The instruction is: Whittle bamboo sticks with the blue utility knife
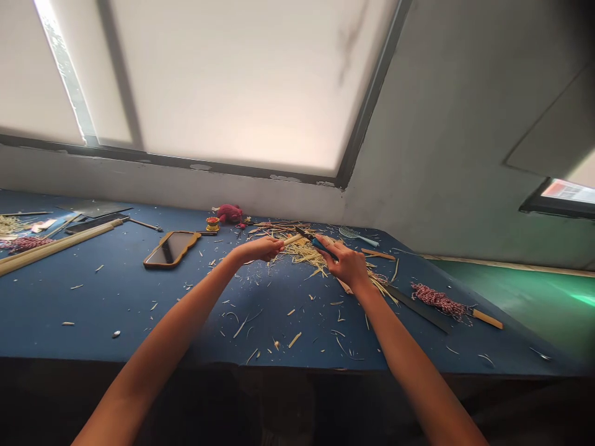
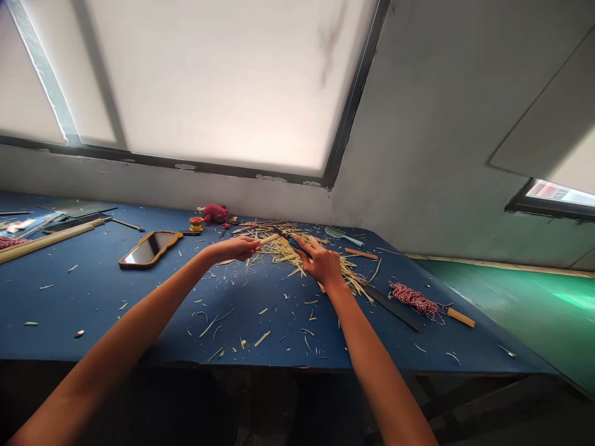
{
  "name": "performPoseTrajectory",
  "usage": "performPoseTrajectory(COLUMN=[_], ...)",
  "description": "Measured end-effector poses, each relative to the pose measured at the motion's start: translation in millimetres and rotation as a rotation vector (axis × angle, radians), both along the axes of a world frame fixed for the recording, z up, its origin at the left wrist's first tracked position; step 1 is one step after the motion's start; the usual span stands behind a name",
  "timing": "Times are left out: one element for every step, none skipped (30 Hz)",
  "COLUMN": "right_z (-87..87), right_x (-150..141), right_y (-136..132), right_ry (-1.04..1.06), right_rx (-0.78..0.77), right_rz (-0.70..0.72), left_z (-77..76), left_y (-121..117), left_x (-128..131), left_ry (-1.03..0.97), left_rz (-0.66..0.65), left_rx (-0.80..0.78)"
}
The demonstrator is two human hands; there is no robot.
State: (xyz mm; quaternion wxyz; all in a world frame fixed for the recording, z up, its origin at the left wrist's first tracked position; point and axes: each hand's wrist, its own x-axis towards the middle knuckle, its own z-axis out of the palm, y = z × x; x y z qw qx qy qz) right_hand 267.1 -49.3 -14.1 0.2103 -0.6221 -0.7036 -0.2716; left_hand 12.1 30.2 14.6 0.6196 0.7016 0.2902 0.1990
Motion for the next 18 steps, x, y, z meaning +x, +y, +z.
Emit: performPoseTrajectory(right_z=[0.6,0.8,0.8,0.6,0.4,0.2,0.1,0.1,0.2,0.2,0.0,-0.2,-0.4,-0.6,-0.7,-0.6,-0.3,0.1], right_x=[-2.1,-5.0,-7.9,-9.6,-8.9,-4.8,3.5,16.0,31.5,48.5,64.6,77.4,84.8,85.6,79.4,67.0,50.1,31.1], right_y=[-0.4,-0.3,0.0,0.4,0.7,0.6,0.0,-1.3,-3.1,-5.1,-7.0,-8.2,-8.4,-7.4,-5.0,-1.4,2.9,7.6], right_ry=[-0.007,-0.011,-0.014,-0.016,-0.017,-0.003,0.038,0.102,0.190,0.302,0.376,0.426,0.449,0.446,0.432,0.404,0.371,0.317], right_rx=[-0.001,-0.002,-0.003,-0.007,-0.013,-0.016,-0.010,0.012,0.047,0.110,0.187,0.249,0.285,0.286,0.277,0.252,0.219,0.163], right_rz=[0.009,0.023,0.042,0.067,0.092,0.105,0.092,0.047,-0.029,-0.144,-0.261,-0.356,-0.396,-0.366,-0.319,-0.247,-0.170,-0.052], left_z=[5.2,10.0,14.2,17.4,19.7,20.7,20.6,19.4,17.5,15.2,13.1,11.7,11.3,12.1,14.1,17.2,21.1,25.3], left_y=[0.3,1.0,2.3,4.2,6.8,10.3,14.4,19.0,24.0,28.8,33.0,36.1,37.8,37.7,35.9,32.6,28.3,23.5], left_x=[-2.9,-5.8,-9.3,-14.2,-21.4,-31.5,-45.0,-61.5,-80.0,-98.8,-116.0,-129.4,-137.2,-138.8,-133.9,-123.5,-109.2,-93.2], left_ry=[0.015,0.033,0.049,0.065,0.081,0.106,0.132,0.176,0.231,0.247,0.198,0.127,0.070,0.028,0.002,-0.021,-0.031,-0.035], left_rz=[-0.015,-0.024,-0.038,-0.057,-0.078,-0.096,-0.100,-0.081,-0.045,0.033,0.117,0.174,0.198,0.200,0.178,0.153,0.123,0.085], left_rx=[-0.022,-0.040,-0.054,-0.065,-0.074,-0.084,-0.094,-0.107,-0.114,-0.116,-0.120,-0.137,-0.147,-0.142,-0.139,-0.123,-0.111,-0.097])
